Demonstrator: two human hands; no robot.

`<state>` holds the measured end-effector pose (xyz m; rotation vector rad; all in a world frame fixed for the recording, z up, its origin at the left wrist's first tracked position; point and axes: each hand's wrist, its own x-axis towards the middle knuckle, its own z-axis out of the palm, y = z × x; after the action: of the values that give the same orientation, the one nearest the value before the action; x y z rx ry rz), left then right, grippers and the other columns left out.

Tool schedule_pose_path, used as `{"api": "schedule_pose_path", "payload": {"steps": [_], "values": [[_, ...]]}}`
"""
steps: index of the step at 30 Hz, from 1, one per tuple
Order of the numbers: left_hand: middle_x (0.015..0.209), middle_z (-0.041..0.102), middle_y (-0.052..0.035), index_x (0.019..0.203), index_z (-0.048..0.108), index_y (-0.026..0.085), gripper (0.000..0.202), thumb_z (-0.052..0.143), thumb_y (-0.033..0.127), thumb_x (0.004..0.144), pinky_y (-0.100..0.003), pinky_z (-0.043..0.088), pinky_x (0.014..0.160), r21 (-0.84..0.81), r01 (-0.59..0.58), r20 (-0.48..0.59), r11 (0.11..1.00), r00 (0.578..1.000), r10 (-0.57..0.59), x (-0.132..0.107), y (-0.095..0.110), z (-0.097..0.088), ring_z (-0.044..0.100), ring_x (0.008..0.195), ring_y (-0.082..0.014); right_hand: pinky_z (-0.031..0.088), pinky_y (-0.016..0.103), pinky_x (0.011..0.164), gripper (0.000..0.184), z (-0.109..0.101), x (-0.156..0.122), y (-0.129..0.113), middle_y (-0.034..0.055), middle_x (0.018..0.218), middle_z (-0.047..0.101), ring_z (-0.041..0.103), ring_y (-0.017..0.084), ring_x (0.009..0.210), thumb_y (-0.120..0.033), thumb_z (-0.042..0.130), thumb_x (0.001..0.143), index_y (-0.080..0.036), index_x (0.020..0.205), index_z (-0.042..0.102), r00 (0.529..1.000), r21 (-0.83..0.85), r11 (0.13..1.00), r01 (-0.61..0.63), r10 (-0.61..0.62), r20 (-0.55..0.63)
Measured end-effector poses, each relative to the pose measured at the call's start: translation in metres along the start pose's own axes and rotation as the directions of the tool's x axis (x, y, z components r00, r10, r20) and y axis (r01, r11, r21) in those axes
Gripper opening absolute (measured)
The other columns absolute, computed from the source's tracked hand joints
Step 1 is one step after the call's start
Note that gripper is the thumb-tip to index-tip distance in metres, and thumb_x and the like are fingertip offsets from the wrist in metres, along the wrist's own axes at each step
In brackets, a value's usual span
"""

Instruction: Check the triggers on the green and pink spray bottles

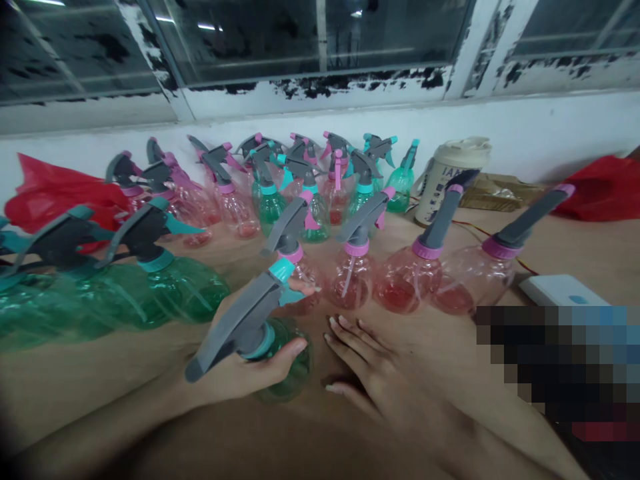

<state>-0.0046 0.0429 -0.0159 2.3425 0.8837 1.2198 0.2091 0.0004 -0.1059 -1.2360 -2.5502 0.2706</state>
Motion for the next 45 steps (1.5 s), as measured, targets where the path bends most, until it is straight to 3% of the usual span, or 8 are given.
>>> {"api": "schedule_pose_path", "payload": {"steps": [12,17,24,30,35,40,42,45], "values": [[0.074,0.06,-0.0004,0.089,0.052,0.024,0.023,0.064,0.027,0.07,-0.036,0.054,0.063,0.01,0.062,0.043,0.998,0.997,-0.063,-0.001,0.002,-0.002,0.061,0.064,-0.0191,0.036,0.044,0.105,0.051,-0.004,0.002,-0.003,0.0063,0.139,0.043,0.037,0.023,0.129,-0.043,0.043,0.09,-0.019,0.136,0.04,1.0,-0.011,1.0,0.002,-0.002,0.029],[0.074,0.063,-0.0002,0.081,0.053,0.023,0.015,0.063,0.027,0.071,-0.034,0.054,0.061,-0.015,0.076,0.025,0.997,0.997,-0.075,0.002,0.005,-0.004,0.062,0.064,-0.0184,0.037,0.043,0.104,0.052,-0.002,0.002,-0.002,0.0065,0.138,0.045,0.038,0.022,0.128,-0.042,0.044,0.09,-0.019,0.136,0.039,1.0,-0.017,1.0,0.017,-0.017,0.005],[0.09,0.066,-0.0025,0.104,0.051,0.025,0.042,0.068,0.025,0.066,-0.036,0.053,0.077,-0.076,0.024,-0.011,0.997,1.0,-0.025,0.001,0.005,-0.004,0.064,0.082,-0.0211,0.036,0.043,0.104,0.052,-0.004,0.002,-0.004,0.005,0.142,0.039,0.035,0.022,0.13,-0.042,0.043,0.09,-0.02,0.137,0.037,1.0,-0.016,1.0,0.009,-0.009,0.002],[0.08,0.061,-0.0042,0.091,0.053,0.022,0.03,0.065,0.028,0.064,-0.037,0.053,0.072,-0.045,0.016,0.022,0.999,1.0,-0.015,0.002,0.005,-0.008,0.061,0.076,-0.0223,0.035,0.043,0.105,0.054,-0.001,0.003,-0.004,0.0049,0.142,0.039,0.036,0.021,0.13,-0.044,0.042,0.09,-0.02,0.138,0.036,1.0,-0.025,1.0,0.003,-0.003,-0.018],[0.096,0.061,-0.0068,0.11,0.049,0.021,0.045,0.062,0.027,0.067,-0.038,0.05,0.08,-0.022,0.02,0.044,1.0,0.999,-0.019,0.001,0.007,-0.011,0.059,0.086,-0.023,0.032,0.043,0.107,0.055,-0.002,0.002,-0.005,0.0061,0.143,0.036,0.032,0.021,0.132,-0.046,0.039,0.091,-0.019,0.138,0.034,1.0,-0.047,0.999,0.014,-0.015,-0.022],[0.085,0.062,-0.0024,0.118,0.042,0.023,0.053,0.064,0.031,0.07,-0.032,0.052,0.06,0.026,0.115,0.117,0.993,0.986,-0.117,-0.001,0.008,-0.014,0.058,0.062,-0.0175,0.033,0.045,0.106,0.057,-0.003,0.004,-0.004,0.008,0.142,0.039,0.034,0.022,0.131,-0.048,0.039,0.091,-0.017,0.139,0.034,0.999,-0.009,1.0,0.023,-0.023,-0.024],[0.089,0.062,-0.0032,0.117,0.042,0.023,0.052,0.065,0.03,0.07,-0.033,0.052,0.067,0.054,0.1,0.11,0.994,0.988,-0.105,-0.002,0.008,-0.016,0.06,0.072,-0.0196,0.033,0.045,0.106,0.057,-0.004,0.006,-0.002,0.0087,0.14,0.042,0.035,0.022,0.13,-0.048,0.039,0.09,-0.018,0.138,0.035,0.999,0.016,0.999,0.031,-0.031,-0.02],[0.115,0.057,-0.0063,0.123,0.037,0.026,0.06,0.066,0.028,0.071,-0.039,0.046,0.089,0.074,0.062,0.088,0.995,0.994,-0.068,-0.005,0.007,-0.02,0.056,0.101,-0.0246,0.034,0.044,0.105,0.056,-0.007,0.007,0.001,0.0089,0.139,0.044,0.037,0.023,0.129,-0.05,0.042,0.089,-0.019,0.135,0.04,0.998,0.063,0.997,0.052,-0.051,-0.021]]}}
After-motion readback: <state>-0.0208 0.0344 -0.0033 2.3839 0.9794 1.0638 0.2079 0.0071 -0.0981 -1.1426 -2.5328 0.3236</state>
